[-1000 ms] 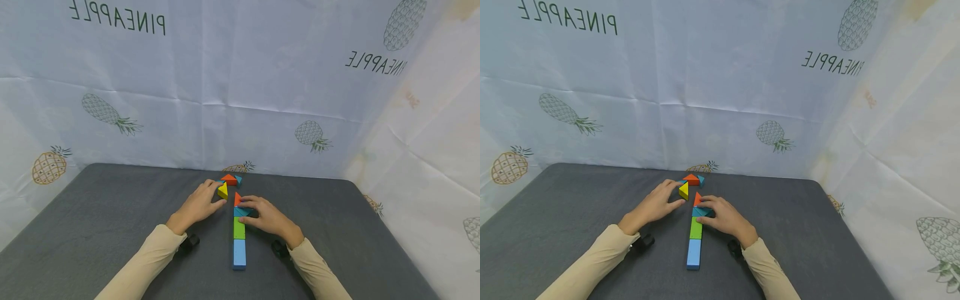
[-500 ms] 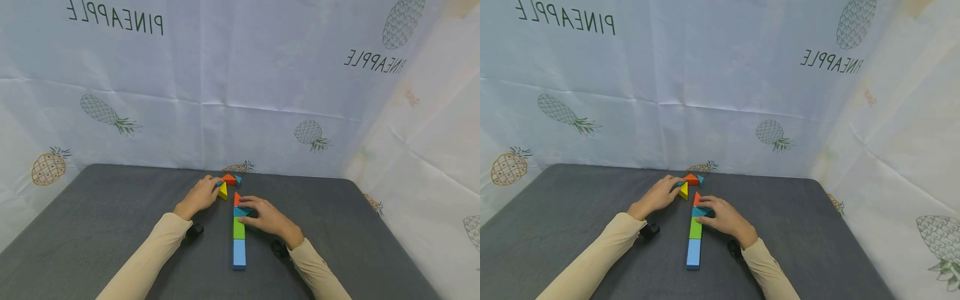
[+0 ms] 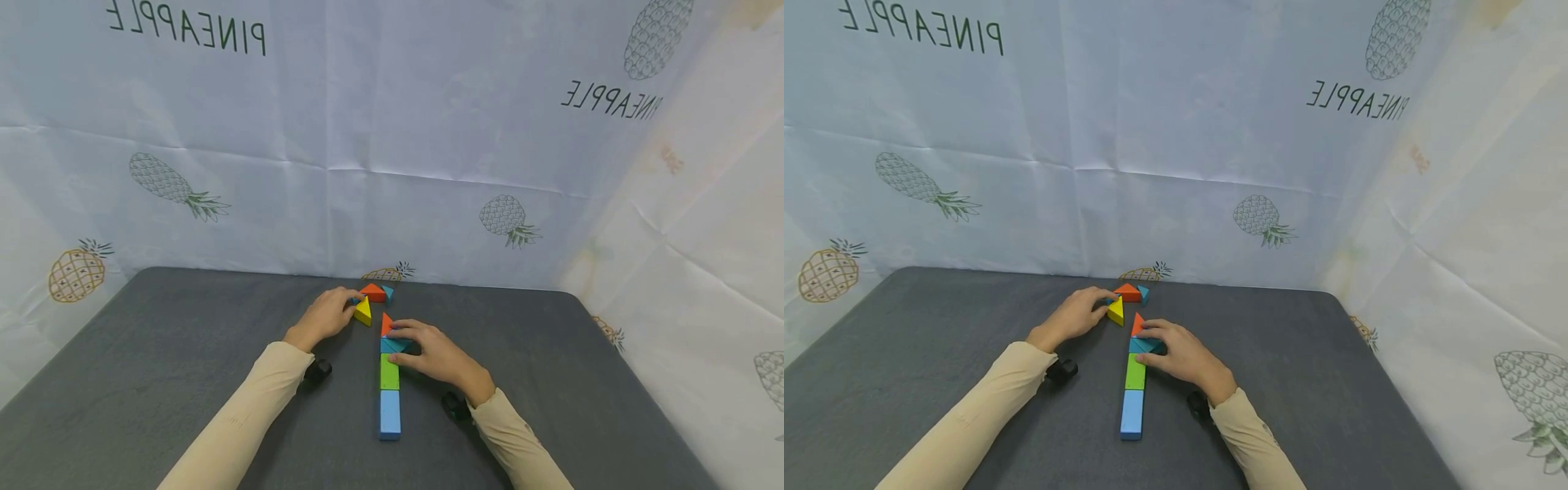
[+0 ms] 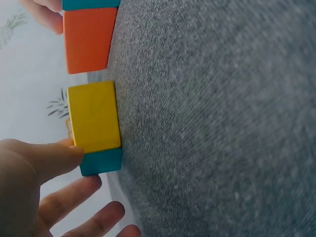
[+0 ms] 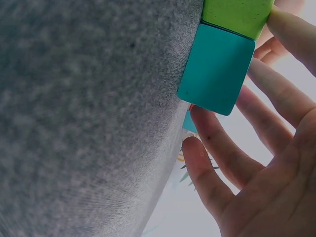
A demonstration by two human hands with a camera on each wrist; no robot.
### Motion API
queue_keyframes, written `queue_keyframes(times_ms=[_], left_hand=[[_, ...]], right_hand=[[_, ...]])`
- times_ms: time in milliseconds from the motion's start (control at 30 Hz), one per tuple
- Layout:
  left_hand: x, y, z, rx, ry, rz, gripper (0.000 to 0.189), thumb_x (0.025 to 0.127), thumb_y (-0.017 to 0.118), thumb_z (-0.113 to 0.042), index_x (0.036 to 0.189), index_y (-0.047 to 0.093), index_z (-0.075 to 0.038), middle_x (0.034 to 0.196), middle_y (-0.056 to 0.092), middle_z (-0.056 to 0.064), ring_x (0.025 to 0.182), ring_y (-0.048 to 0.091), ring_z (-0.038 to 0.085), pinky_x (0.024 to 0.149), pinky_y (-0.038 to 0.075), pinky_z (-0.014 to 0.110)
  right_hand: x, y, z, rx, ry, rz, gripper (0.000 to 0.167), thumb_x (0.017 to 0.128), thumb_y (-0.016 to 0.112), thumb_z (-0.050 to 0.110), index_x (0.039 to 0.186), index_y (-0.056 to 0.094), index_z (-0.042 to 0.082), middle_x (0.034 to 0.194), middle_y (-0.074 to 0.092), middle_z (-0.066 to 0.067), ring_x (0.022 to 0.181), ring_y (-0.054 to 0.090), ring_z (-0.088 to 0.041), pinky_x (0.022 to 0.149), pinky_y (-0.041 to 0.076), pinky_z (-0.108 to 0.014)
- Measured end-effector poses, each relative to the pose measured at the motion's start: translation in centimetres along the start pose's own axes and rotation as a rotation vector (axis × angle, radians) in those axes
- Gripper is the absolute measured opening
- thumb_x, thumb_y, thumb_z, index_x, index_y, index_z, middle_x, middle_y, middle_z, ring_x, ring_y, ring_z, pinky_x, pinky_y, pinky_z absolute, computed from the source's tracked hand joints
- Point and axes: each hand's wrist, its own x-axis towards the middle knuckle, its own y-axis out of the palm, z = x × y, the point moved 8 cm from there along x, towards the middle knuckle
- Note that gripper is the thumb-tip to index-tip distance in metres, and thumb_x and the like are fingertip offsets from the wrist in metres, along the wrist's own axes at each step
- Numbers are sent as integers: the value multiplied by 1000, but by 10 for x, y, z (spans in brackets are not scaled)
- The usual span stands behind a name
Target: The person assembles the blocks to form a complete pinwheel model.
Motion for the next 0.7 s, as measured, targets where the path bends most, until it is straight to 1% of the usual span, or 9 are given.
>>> queue_keyframes(times_ms=[133, 300, 467, 567, 700], left_hand=[[0, -2, 2, -20, -21, -9, 31, 98, 62, -12, 129, 67, -14, 138, 59, 14, 128, 55, 34, 103, 47, 52], [-1, -6, 4, -33, -44, -20, 26, 96, 66, -14, 121, 69, -14, 129, 62, 14, 116, 60, 32, 96, 51, 49], [-2, -8, 5, -35, -32, -31, 18, 95, 66, -13, 113, 70, -13, 121, 65, 13, 107, 62, 29, 89, 52, 46], [-3, -9, 7, -53, -27, -36, 19, 94, 67, -12, 114, 69, -12, 120, 66, 13, 106, 62, 29, 87, 53, 46], [-6, -12, 13, -76, -45, -36, 26, 93, 68, -13, 119, 67, -9, 120, 66, 14, 107, 63, 30, 89, 53, 47]], right_hand=[[0, 0, 0, 1, 4, 2, 47, 95, 66, 38, 135, 62, 14, 149, 50, -12, 139, 46, -34, 109, 42, -55], [0, 0, -1, 7, 1, 3, 47, 95, 66, 38, 135, 62, 13, 149, 49, -12, 139, 46, -34, 109, 42, -55], [0, 0, 0, 5, -7, 2, 47, 95, 66, 37, 135, 62, 13, 149, 50, -12, 139, 46, -34, 109, 43, -53], [0, 0, 0, 5, -9, 2, 47, 95, 66, 37, 135, 62, 13, 149, 50, -12, 139, 46, -33, 109, 43, -53], [-1, 0, -1, 17, -3, 3, 47, 95, 66, 38, 135, 62, 13, 149, 50, -12, 139, 46, -34, 109, 42, -54]])
